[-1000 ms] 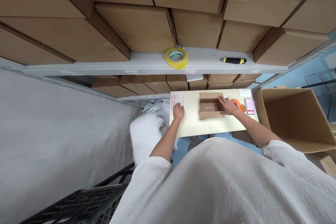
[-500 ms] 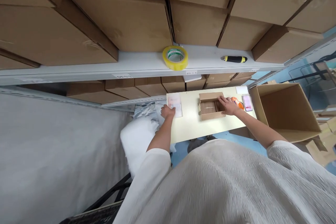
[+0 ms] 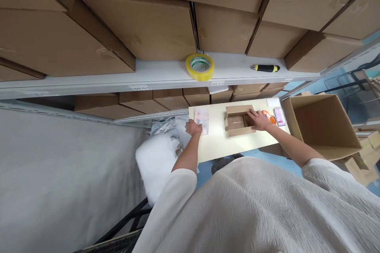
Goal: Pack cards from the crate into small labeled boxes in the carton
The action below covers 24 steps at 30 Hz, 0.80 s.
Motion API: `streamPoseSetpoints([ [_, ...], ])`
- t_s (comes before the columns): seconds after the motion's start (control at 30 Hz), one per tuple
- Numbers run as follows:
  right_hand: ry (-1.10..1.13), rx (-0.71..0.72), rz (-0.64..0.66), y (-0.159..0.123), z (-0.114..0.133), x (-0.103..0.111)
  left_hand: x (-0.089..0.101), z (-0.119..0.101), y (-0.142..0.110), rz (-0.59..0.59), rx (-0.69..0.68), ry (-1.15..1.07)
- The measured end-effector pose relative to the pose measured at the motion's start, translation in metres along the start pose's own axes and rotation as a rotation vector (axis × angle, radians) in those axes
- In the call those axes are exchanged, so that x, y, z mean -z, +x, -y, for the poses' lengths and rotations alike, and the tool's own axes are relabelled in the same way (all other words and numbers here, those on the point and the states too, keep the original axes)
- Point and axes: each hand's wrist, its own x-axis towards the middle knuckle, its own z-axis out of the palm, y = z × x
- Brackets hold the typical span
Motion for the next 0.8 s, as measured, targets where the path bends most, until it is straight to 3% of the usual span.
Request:
streamPoseSetpoints([
  [0.2, 0.08, -0.002, -0.014, 0.001, -0.001, -0.002, -0.006, -0.005, -0.006, 0.052, -0.13, -0.03],
  [0.43, 0.145, 0.02, -0.031, 0.002, -0.005, -0.005, 0.0, -0.009, -0.011, 0.161, -0.07, -0.102],
  [0.63, 0.156, 0.055, -0.034, 0.003, -0.009, -0.004, 0.027, -0.008, -0.027, 0.139, -0.088, -0.171],
  [0.8, 0.169, 0.088, -0.062, 0.006, -0.014, -0.006, 0.058, -0.02, -0.047, 0.036, -0.211, -0.245],
])
